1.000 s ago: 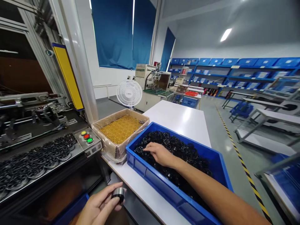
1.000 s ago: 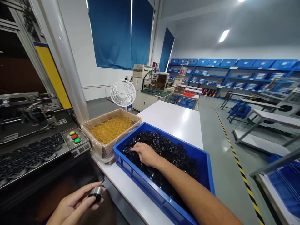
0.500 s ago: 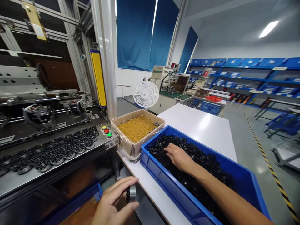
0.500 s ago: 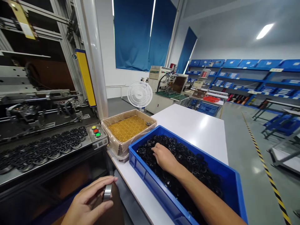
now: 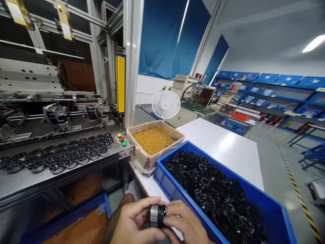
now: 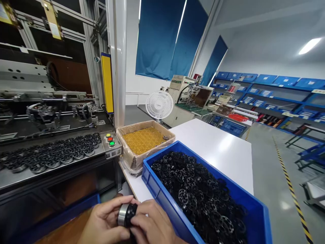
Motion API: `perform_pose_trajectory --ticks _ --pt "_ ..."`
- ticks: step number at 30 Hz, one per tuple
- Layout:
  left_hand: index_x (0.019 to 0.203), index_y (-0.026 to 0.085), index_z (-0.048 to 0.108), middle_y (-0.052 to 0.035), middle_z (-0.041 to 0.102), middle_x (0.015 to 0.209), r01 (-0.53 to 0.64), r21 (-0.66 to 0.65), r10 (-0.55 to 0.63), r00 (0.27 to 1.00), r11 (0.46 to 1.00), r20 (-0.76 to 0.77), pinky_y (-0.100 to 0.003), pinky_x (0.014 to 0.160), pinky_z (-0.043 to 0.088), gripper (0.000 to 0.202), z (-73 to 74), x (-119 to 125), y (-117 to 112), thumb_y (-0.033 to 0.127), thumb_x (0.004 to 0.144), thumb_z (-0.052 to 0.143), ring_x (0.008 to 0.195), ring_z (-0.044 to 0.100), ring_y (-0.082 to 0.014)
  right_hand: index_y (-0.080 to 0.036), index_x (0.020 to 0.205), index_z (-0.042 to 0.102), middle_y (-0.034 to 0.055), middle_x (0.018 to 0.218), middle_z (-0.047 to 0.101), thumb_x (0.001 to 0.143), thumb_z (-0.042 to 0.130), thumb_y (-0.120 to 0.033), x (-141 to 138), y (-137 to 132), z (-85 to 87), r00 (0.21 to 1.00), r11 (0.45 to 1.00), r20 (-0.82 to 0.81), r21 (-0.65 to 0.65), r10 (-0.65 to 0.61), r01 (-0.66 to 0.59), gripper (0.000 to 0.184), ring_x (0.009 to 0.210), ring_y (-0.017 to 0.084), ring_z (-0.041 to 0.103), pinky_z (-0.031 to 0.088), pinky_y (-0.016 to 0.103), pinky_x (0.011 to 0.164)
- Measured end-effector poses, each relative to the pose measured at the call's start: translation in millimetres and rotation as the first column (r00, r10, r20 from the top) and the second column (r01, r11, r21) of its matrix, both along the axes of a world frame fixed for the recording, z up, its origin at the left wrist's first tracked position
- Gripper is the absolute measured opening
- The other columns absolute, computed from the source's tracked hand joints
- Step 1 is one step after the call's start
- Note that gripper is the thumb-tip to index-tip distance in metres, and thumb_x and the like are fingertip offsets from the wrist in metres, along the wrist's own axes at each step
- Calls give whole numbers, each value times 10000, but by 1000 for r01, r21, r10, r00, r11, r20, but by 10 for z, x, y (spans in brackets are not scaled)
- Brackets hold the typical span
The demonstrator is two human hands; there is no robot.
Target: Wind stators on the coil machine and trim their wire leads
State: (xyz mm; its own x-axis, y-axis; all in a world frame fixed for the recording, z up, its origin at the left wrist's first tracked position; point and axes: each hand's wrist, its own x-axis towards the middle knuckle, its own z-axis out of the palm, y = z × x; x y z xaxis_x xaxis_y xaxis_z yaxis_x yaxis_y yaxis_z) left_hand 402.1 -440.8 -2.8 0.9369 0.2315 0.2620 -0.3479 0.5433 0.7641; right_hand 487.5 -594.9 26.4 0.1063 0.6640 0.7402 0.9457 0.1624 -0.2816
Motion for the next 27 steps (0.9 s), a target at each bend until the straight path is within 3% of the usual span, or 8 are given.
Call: perform_pose_trajectory --ticks 2,5,8,13,17,23,27 --pt "1075 289 744 -51 792 1013 -58 88 52 996 994 66 -214 821 560 578 10 1 4 8 578 838 921 739 -198 -157 1037 538 74 854 619 873 543 -64 56 7 7 999 999 -18 5 48 -47 188 809 180 600 562 301 713" --pt "1107 304 727 -31 795 996 -149 211 128 986 966 110 -216 808 567 656 26 -15 22 -46 559 814 882 746 -194 -143 1126 528 97 922 609 828 564 -28 88 -1 84 997 1000 -74 -25 10 -12 321 845 196 592 563 330 719" --pt "1110 315 723 -13 801 970 -166 251 146 985 954 94 -174 779 562 678 42 -38 39 -47 544 821 854 752 -177 -136 1218 514 130 1021 593 837 562 -28 83 -7 196 998 996 -57 -95 -7 1 400 930 215 586 569 361 774" --pt "1068 283 742 -28 800 979 3 117 -4 1000 993 4 -171 782 555 584 63 -56 44 6 564 843 886 747 -178 -107 1225 498 143 993 622 891 553 -105 91 -14 303 998 990 46 -135 43 -37 339 919 224 594 577 387 776" --pt "1042 237 752 -41 804 925 129 -34 -130 991 991 -42 -201 731 572 498 56 -57 33 106 578 874 824 751 -181 -86 1247 475 154 962 644 926 533 -166 95 -24 289 988 991 153 -131 35 -15 336 917 233 613 586 388 765" --pt "1010 225 764 -43 808 899 117 -29 -119 991 993 -58 -194 752 565 460 102 -73 17 86 584 866 830 752 -178 -59 1230 495 176 956 656 941 529 -304 96 -2 279 980 994 197 -104 -1 22 381 933 252 625 583 414 767" --pt "1043 244 753 -41 801 956 86 16 -86 996 996 -9 -203 779 566 520 114 -86 19 7 587 831 888 746 -193 -114 1199 511 149 986 648 914 558 -172 99 -24 305 986 995 165 -104 25 -8 294 934 221 619 577 384 786"
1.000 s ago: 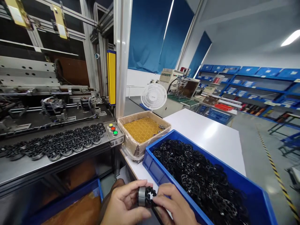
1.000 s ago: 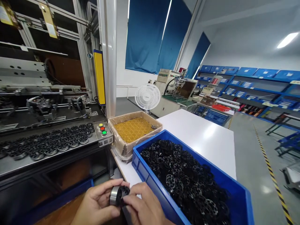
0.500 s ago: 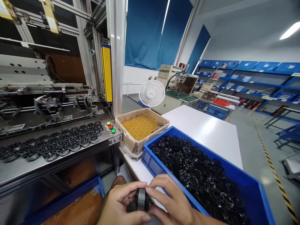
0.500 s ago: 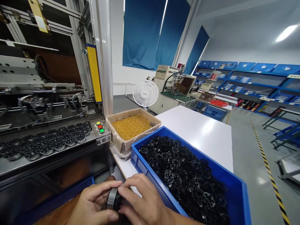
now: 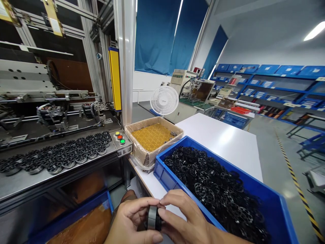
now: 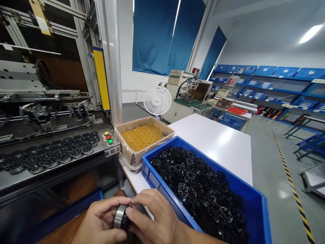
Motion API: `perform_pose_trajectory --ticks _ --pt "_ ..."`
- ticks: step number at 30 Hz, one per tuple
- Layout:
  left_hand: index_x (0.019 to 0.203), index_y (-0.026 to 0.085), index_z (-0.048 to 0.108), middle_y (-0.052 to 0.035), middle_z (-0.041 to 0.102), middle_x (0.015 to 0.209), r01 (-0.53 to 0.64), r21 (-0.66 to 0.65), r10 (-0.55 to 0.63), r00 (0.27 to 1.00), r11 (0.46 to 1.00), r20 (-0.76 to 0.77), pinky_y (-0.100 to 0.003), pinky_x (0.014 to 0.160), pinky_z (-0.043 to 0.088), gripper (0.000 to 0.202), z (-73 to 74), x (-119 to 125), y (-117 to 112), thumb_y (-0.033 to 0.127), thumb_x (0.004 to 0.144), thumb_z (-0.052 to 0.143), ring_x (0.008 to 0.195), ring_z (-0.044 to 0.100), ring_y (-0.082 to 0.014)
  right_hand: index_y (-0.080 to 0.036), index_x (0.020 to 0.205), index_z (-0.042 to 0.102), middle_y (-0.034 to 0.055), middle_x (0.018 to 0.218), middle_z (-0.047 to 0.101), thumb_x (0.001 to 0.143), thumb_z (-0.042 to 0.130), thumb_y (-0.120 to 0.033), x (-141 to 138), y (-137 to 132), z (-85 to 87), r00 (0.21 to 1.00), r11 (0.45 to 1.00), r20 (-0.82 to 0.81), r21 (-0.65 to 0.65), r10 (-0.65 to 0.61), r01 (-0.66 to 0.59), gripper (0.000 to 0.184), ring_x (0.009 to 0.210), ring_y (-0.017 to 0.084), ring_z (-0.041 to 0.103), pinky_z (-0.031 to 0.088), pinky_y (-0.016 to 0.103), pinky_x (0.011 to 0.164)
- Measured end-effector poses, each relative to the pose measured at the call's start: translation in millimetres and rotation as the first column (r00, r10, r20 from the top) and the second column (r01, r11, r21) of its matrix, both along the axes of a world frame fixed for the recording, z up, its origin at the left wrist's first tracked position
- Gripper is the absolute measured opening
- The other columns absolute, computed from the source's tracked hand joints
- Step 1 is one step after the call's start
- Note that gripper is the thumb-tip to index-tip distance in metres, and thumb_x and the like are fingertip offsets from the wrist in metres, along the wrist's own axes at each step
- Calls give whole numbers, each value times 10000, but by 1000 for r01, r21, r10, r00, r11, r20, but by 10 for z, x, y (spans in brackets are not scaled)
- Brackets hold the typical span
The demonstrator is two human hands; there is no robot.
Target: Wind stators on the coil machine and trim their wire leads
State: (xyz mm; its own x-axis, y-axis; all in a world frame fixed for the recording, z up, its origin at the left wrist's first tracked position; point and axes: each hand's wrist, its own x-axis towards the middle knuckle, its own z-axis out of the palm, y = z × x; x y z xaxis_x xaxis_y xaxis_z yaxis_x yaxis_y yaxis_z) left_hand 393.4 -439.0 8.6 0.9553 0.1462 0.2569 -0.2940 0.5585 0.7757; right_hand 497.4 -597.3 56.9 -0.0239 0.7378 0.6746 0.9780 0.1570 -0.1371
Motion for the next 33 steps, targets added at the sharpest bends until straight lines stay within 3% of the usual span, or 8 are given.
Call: perform_pose_trajectory --ticks 5,10,15,22,27,33 --pt "1051 258 753 -21 796 989 -10 37 9 999 999 34 -173 791 557 579 3 -2 0 -52 565 808 900 744 -182 -70 1186 506 160 937 649 928 551 -227 2 -24 16 999 1000 47 2 11 -11 305 904 238 611 578 405 739" --pt "1051 258 753 -33 798 978 -10 40 9 1000 999 3 -190 762 570 569 -9 -3 -6 -44 572 806 882 749 -196 -107 1174 528 144 937 663 937 526 -191 -7 -3 39 999 1000 35 -3 13 -13 252 885 221 617 571 394 729" --pt "1023 262 764 -20 806 922 -26 91 29 999 996 -24 -176 751 563 559 -40 -3 9 -6 539 841 850 753 -187 -79 1158 557 144 866 679 941 533 -259 -3 2 80 997 1000 77 5 4 -5 283 837 232 627 559 405 702" --pt "1018 219 767 -64 801 910 28 114 -14 992 993 -122 -269 774 579 524 -105 -59 41 85 525 882 863 748 -237 -78 1071 625 134 825 705 952 515 -359 19 -12 58 977 998 210 57 -46 35 324 824 229 643 562 381 673" --pt "1012 223 768 -27 795 860 100 126 -78 982 987 -173 -245 760 562 492 -154 -78 24 146 541 888 830 743 -210 -79 950 684 95 845 744 922 551 -250 11 -31 54 925 998 378 62 -42 20 219 804 211 671 583 349 687" --pt "1159 225 713 -70 779 966 116 322 -74 987 940 -139 -319 825 561 523 -123 -77 54 299 655 832 908 725 -266 -69 985 674 122 891 761 927 507 -173 -49 -45 38 930 999 368 -6 -30 34 205 839 228 688 611 366 688"
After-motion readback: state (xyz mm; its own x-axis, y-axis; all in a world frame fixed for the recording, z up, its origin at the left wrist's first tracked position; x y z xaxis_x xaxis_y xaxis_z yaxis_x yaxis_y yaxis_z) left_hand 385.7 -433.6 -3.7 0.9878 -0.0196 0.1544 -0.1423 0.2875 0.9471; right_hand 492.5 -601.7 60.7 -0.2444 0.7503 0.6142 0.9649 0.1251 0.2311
